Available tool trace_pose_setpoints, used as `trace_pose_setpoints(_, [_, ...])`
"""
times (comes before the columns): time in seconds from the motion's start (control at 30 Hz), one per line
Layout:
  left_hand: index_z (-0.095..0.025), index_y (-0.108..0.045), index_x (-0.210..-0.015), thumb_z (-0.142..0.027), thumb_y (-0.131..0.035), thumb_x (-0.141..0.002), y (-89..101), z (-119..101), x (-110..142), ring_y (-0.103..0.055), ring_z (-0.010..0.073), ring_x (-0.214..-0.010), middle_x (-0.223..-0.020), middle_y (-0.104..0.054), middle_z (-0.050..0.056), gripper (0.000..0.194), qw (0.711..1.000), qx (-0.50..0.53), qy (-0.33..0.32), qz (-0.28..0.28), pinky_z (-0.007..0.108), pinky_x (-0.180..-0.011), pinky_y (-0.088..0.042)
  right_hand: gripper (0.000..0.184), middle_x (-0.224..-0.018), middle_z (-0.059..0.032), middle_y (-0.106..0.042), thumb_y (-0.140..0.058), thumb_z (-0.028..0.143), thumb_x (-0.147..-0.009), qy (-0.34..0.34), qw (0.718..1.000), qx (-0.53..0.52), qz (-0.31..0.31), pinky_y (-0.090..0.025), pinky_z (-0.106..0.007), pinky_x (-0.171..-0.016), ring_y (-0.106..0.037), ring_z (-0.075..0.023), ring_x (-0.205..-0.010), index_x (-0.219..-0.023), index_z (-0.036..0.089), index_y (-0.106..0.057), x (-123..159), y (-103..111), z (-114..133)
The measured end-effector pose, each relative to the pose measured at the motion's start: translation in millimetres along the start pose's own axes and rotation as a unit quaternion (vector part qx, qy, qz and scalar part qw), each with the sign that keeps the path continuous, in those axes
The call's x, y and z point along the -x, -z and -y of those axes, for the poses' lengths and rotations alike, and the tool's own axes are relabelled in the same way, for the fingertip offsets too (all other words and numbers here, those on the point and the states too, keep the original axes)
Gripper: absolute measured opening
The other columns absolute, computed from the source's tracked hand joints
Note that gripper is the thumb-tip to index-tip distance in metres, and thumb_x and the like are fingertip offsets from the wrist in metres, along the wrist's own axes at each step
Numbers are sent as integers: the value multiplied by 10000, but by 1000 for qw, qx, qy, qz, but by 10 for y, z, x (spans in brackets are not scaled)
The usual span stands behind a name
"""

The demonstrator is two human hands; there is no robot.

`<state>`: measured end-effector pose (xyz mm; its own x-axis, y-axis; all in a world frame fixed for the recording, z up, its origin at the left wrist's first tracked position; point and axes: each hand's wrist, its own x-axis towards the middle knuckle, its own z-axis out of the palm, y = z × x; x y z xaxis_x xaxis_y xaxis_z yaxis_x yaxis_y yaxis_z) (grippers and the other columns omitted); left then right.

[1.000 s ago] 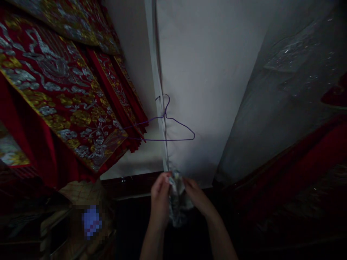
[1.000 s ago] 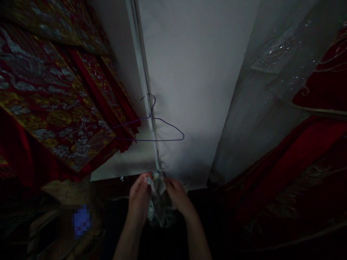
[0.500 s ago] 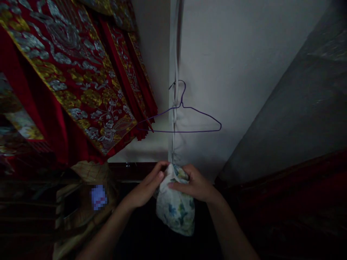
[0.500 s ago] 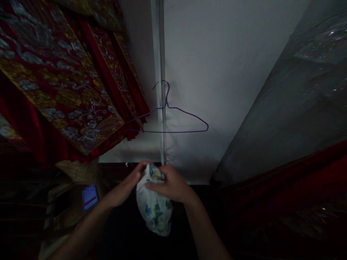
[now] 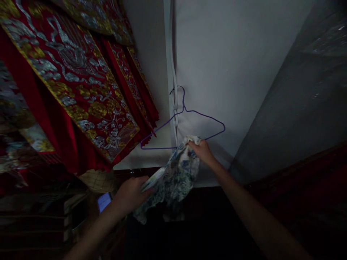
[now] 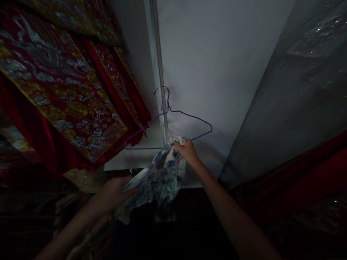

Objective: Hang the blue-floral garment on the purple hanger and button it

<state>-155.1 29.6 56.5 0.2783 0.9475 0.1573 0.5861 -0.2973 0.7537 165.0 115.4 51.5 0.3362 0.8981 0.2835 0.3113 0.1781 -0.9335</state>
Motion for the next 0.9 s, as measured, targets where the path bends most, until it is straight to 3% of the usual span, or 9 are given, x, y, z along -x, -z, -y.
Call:
trace_pose_setpoints(0.1, [-267,-768,-802,-319,-724,-768,97,68,-93,-690,277,-671,-715,-727,57,76,993,-109,-36,-3,338,-712,-492,306,-574,-53,-653,-663,458,-689,23,997,60,-30,-418,-284,-544,-610,-202,-576,-572,179,-620,166,389,43])
trace_pose_setpoints(0.2, [-251,-760,-1108,-298,-621,-827,227,-64,-319,-726,334,-904,-969,-773,111,317,989,-126,-65,-38,440,-905,-510,270,-568,-55,-665,-650,420,-724,49,996,61,-46,-421,-278,-526,-610,-199,-566,-590,187,-621,262,589,105])
trace_pose_setpoints(0.37, [-155,-565,-1422,-348,-486,-923,346,-629,-810,-494,299,-1395,-1490,-553,138,541,976,-68,-204,-41,450,-1202,-326,282,-630,-72,-706,-653,453,-705,20,999,-15,-41,-455,-289,-545,-635,-211,-588,-628,182,-645,396,383,152])
trace_pose_setpoints(0.47, [-123,-533,-1439,-299,-448,-948,315,-883,-1113,-591,277,-1266,-1354,-642,151,529,960,-85,-263,-52,429,-1137,-409,280,-613,-61,-691,-623,460,-706,0,997,-69,-24,-456,-285,-539,-625,-200,-580,-613,196,-624,542,146,205])
trace_pose_setpoints(0.6, [-90,-612,-1336,-158,-409,-899,272,-889,-1459,-660,253,-1072,-1125,-701,139,486,937,-138,-312,-70,390,-1012,-494,277,-834,-75,-757,-610,409,-734,38,993,-114,20,-525,-298,-668,-681,-212,-750,-838,181,-729,624,113,368])
trace_pose_setpoints(0.7, [-96,-660,-1231,-119,-407,-865,300,-792,-1584,-660,242,-1071,-1135,-696,137,445,935,-146,-316,-75,359,-988,-501,533,-1026,-88,-752,-656,328,-738,90,987,-114,-63,-543,-305,-715,-688,-205,-817,-1252,187,-667,563,402,523])
trace_pose_setpoints(0.8, [-118,-682,-1161,-127,-415,-872,366,-787,-1587,-654,243,-1045,-1102,-691,128,394,933,-161,-309,-87,357,-958,-507,953,-1048,-98,-741,-755,256,-683,155,961,-82,-215,-535,-306,-665,-676,-199,-770,-1552,206,-366,444,863,619])
trace_pose_setpoints(0.83, [-127,-686,-1154,-142,-420,-885,390,-806,-1573,-648,246,-1041,-1094,-685,126,379,932,-169,-309,-88,363,-954,-506,1009,-1022,-101,-747,-786,251,-657,162,959,-62,-223,-530,-311,-648,-675,-203,-749,-1565,203,-348,392,1031,631])
trace_pose_setpoints(0.9, [-145,-686,-1166,-191,-430,-919,438,-840,-1544,-635,257,-1056,-1105,-675,126,359,930,-178,-311,-84,380,-968,-498,839,-910,-109,-760,-831,297,-623,128,980,-19,-153,-522,-328,-617,-680,-217,-706,-1413,173,-576,279,1358,632])
